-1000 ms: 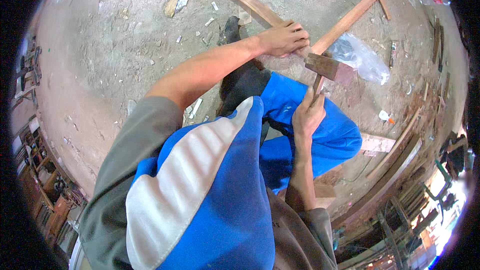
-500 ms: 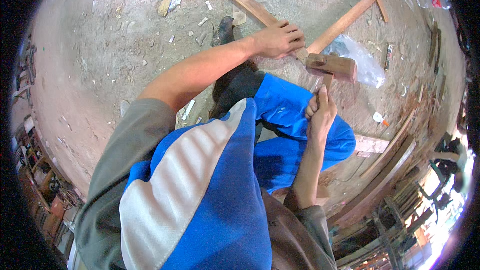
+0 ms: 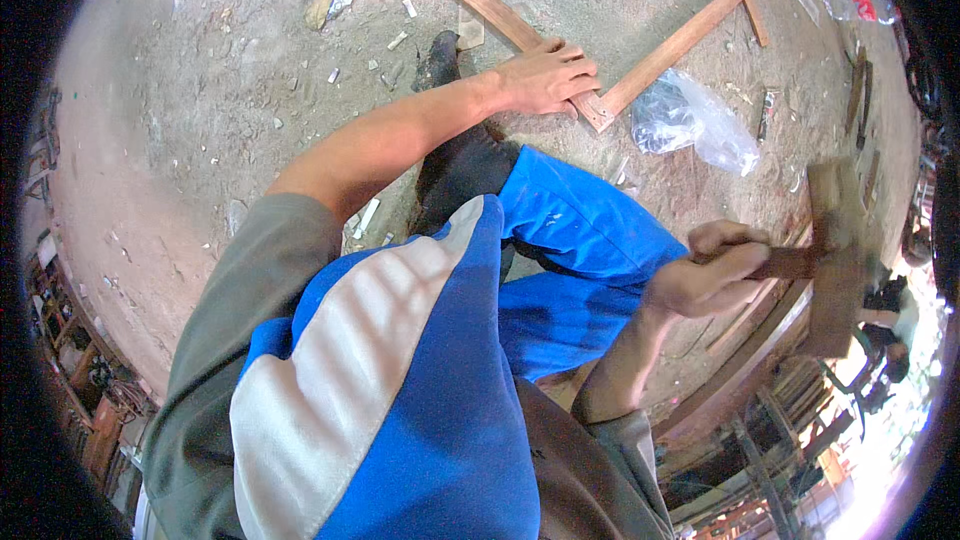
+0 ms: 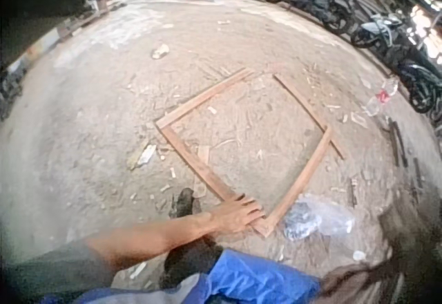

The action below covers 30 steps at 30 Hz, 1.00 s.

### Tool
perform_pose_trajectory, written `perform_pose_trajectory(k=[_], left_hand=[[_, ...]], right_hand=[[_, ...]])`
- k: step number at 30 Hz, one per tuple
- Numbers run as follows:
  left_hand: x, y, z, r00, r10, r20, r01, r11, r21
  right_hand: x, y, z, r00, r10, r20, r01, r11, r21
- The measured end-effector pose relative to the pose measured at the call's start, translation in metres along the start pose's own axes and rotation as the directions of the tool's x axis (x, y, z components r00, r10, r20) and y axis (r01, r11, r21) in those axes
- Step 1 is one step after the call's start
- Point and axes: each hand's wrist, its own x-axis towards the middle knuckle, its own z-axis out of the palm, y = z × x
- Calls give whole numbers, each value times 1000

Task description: The person assembles a rectangular wooden frame by fitting wooden pieces together and hammering nails into the joints.

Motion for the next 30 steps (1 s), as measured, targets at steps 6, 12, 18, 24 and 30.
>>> perform_pose_trajectory(k=[6, 12, 18, 24, 30], left_hand=[[1, -5, 6, 991, 42, 124, -47, 998, 37], [-5, -5, -4, 995, 44, 92, -44, 999, -6], [2, 1, -13, 994, 34, 103, -26, 997, -78], [6, 9, -15, 998, 31, 46, -27, 995, -93], [6, 10, -18, 999, 16, 32, -13, 996, -83]], right_hand=[[-66, 102, -6, 931, 53, 362, 141, 861, -488], [-27, 39, -13, 952, 262, 161, -191, 913, -362], [-50, 74, -16, 993, -36, 114, 91, 846, -525], [-35, 21, 9, 939, 210, 271, -69, 889, -452], [-44, 40, -1, 966, 257, 25, -239, 926, -294]])
